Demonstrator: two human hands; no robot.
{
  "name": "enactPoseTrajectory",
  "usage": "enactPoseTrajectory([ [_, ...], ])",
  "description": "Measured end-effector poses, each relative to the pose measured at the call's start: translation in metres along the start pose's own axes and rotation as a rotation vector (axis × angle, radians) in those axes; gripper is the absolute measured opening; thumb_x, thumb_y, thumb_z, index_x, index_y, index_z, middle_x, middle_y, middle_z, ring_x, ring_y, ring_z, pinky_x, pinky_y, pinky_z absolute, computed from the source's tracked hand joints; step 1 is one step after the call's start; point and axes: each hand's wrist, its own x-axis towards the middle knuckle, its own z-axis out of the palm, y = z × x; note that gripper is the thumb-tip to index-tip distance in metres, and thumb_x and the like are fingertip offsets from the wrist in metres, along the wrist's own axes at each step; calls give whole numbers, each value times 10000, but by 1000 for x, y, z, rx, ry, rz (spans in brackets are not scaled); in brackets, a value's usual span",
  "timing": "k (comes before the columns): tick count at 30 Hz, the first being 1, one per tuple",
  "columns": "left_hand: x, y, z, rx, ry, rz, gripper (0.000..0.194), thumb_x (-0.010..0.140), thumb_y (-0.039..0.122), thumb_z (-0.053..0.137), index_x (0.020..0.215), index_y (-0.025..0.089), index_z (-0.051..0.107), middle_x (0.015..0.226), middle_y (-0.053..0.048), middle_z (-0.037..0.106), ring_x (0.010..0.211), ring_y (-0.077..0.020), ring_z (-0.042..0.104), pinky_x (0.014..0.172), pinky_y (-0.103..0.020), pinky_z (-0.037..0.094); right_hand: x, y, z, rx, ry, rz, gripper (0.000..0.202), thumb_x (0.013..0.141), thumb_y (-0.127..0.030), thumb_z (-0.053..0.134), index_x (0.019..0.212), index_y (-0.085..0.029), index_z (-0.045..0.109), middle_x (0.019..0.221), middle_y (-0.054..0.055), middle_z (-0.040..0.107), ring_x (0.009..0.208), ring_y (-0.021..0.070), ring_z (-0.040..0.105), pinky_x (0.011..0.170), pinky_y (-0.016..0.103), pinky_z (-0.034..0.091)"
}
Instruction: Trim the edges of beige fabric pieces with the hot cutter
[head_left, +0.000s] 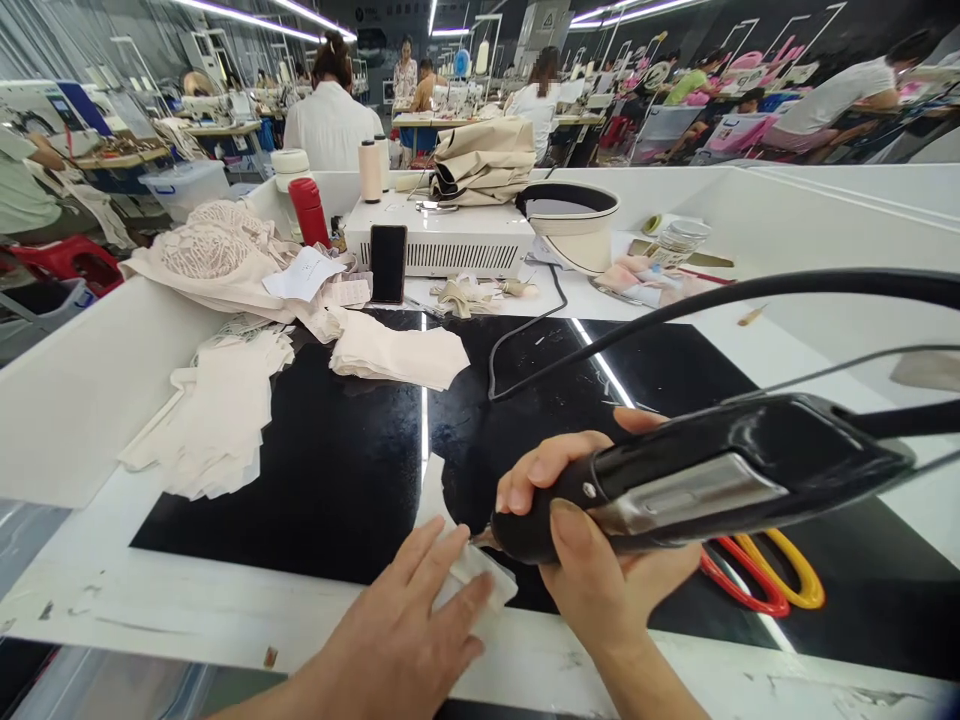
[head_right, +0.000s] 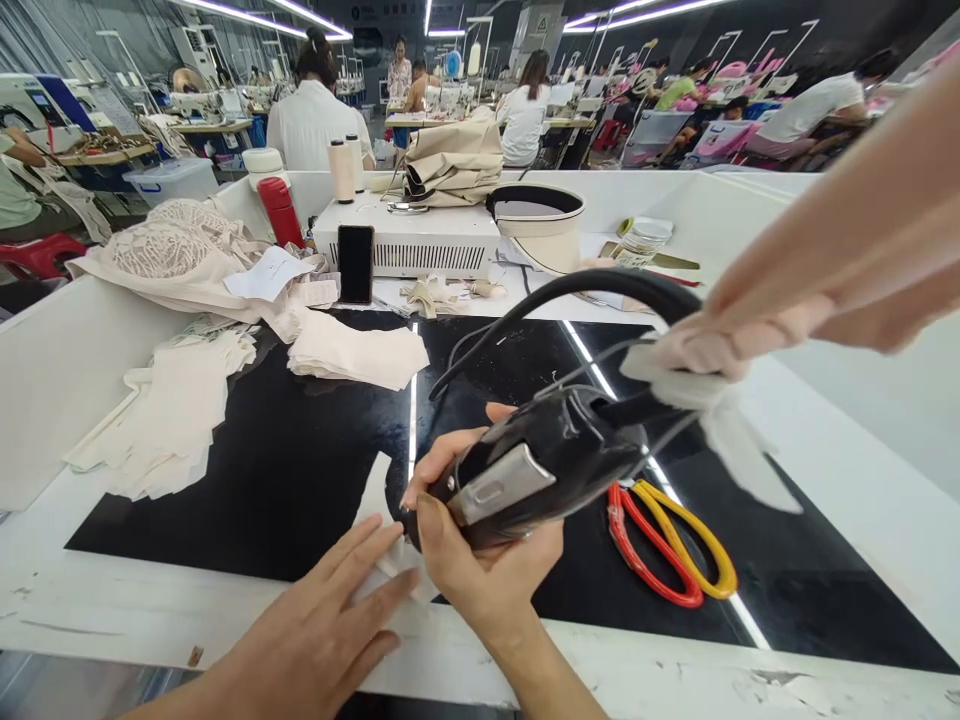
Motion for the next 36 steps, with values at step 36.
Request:
enactPoseTrajectory([
  [36, 15, -87, -10, 34, -398, 362, 598, 968, 43, 584, 1498, 295, 471, 1354, -135, 595, 1085, -208, 663, 901, -316, 607, -7, -5, -1, -169, 33, -74, 463, 903, -330, 809, 1269, -310, 527, 802, -31, 658, 569, 169, 632, 546, 350, 577],
])
